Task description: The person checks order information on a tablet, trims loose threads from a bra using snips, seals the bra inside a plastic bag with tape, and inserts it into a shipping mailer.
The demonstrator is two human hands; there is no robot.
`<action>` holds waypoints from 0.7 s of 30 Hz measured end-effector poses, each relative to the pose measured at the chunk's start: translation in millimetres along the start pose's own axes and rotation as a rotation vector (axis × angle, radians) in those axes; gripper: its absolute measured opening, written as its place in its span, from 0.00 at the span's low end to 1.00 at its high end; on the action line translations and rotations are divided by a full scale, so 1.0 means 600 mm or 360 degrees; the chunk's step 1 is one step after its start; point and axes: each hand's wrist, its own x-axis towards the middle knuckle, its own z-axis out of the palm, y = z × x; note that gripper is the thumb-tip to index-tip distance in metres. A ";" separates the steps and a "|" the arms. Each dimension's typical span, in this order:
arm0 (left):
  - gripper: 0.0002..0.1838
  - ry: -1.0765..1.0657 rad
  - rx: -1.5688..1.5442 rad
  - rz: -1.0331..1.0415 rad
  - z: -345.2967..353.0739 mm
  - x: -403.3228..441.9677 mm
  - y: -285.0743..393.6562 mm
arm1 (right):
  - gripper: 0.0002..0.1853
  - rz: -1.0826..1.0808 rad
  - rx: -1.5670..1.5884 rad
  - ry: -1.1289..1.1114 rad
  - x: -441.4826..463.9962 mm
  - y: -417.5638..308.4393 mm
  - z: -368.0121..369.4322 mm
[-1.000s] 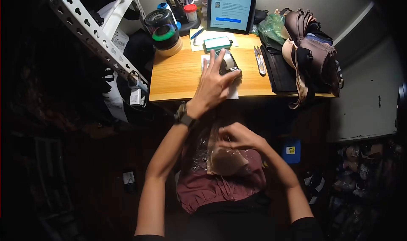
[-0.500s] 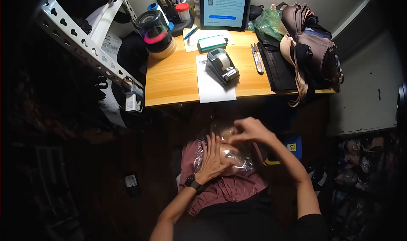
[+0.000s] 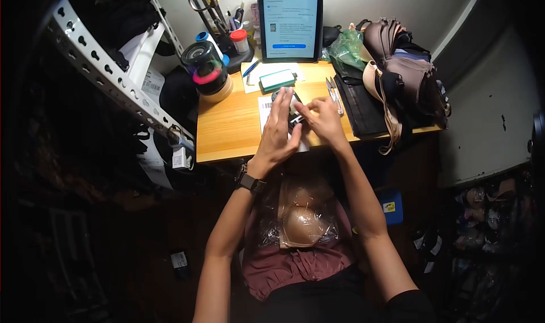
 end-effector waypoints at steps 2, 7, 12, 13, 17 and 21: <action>0.39 0.0039 -0.0032 -0.0116 0.004 -0.002 0.001 | 0.27 -0.0054 0.0108 -0.0013 0.007 -0.013 0.001; 0.30 0.0102 -0.0008 -0.0078 0.008 -0.004 0.001 | 0.14 0.0325 0.0785 0.0184 -0.083 -0.054 -0.051; 0.16 -0.0031 0.0103 -0.0043 0.011 -0.003 0.000 | 0.11 0.0316 0.0726 0.0357 -0.135 -0.031 -0.003; 0.15 -0.0028 0.0168 -0.0015 0.010 -0.002 -0.002 | 0.11 0.0168 0.0595 0.0116 -0.150 -0.050 -0.017; 0.20 -0.0010 0.0657 0.0074 0.008 -0.015 0.007 | 0.15 -0.0138 0.0552 -0.1035 -0.183 -0.009 -0.063; 0.40 -0.0022 0.0575 -0.0034 0.034 -0.155 0.077 | 0.18 -0.0219 0.0160 -0.1678 -0.208 0.050 -0.108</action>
